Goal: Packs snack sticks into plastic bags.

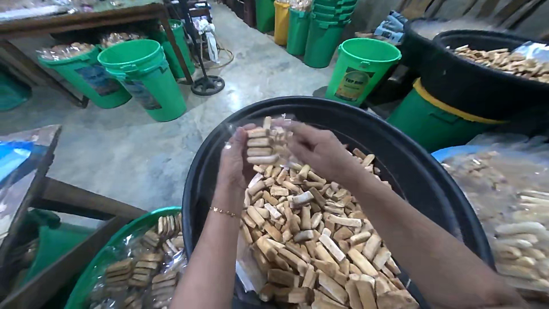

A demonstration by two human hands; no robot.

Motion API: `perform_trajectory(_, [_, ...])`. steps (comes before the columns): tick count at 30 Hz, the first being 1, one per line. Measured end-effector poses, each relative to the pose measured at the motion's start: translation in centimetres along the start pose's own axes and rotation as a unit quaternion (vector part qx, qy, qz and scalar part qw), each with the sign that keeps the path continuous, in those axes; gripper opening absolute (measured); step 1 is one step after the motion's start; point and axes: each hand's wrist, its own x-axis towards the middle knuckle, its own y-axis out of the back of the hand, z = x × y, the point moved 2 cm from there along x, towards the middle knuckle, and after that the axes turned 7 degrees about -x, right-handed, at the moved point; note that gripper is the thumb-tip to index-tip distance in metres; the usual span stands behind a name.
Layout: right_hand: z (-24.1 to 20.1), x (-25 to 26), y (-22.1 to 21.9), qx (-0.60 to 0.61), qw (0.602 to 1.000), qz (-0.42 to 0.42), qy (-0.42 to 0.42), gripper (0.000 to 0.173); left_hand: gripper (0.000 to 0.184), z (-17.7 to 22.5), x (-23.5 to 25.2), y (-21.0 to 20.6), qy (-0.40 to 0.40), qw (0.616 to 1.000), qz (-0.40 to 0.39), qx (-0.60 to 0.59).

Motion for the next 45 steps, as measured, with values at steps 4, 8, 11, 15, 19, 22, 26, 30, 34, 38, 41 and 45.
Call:
perform_trajectory(4, [5.7,1.8,-6.3,-0.07,0.96,-0.186,-0.196,0.036,0.036,0.8,1.3,1.9,-0.008,0.99,0.114,-0.082])
perform_trajectory(8, [8.1,2.5,-12.8,-0.152,0.896,-0.304,-0.285,0.072,0.033,0.6,1.5,1.6,0.011,0.988,0.131,-0.078])
perform_trajectory(11, [7.7,3.3,-13.6,-0.183,0.893,-0.315,-0.263,0.064,0.031,0.5,1.4,1.2,0.023,0.991,0.117,-0.067])
perform_trajectory(15, [5.5,3.8,-10.0,-0.195,0.907,-0.277,-0.251,0.036,0.031,0.7,1.4,0.6,0.024,0.988,0.142,-0.062])
perform_trajectory(19, [6.0,1.1,-3.7,-0.051,0.978,0.165,-0.12,0.027,0.03,0.8,1.5,0.2,0.019,0.984,0.153,-0.091])
perform_trajectory(22, [3.8,-0.3,-0.3,-0.042,0.915,0.4,0.029,0.029,0.034,0.6,0.7,-1.1,0.019,0.988,0.113,-0.101])
perform_trajectory(26, [1.6,-0.2,0.5,-0.112,0.851,0.492,0.145,0.027,0.041,-0.5,-1.2,-3.5,0.023,0.994,-0.021,-0.102])
perform_trajectory(30, [1.8,0.0,-0.1,-0.109,0.869,0.434,0.213,0.016,0.043,-0.8,-2.7,-4.9,0.038,0.986,-0.083,-0.138])
perform_trajectory(34, [1.2,-1.1,1.3,-0.049,0.945,0.273,0.174,0.023,0.027,-0.4,-3.1,-4.9,0.025,0.993,-0.081,-0.078])
perform_trajectory(38, [-0.1,-2.6,1.8,-0.08,0.962,0.232,0.123,0.028,0.023,-0.6,-3.8,-5.9,0.009,0.998,-0.066,-0.018])
perform_trajectory(41, [-0.3,-4.0,2.6,-0.002,0.988,0.152,0.006,0.03,0.025,-0.6,-4.0,-6.1,0.005,0.999,-0.049,0.009])
perform_trajectory(45, [-1.2,-6.4,4.3,0.148,0.979,-0.072,-0.118,0.016,0.027,-0.5,-4.3,-6.7,0.017,0.998,-0.037,0.045])
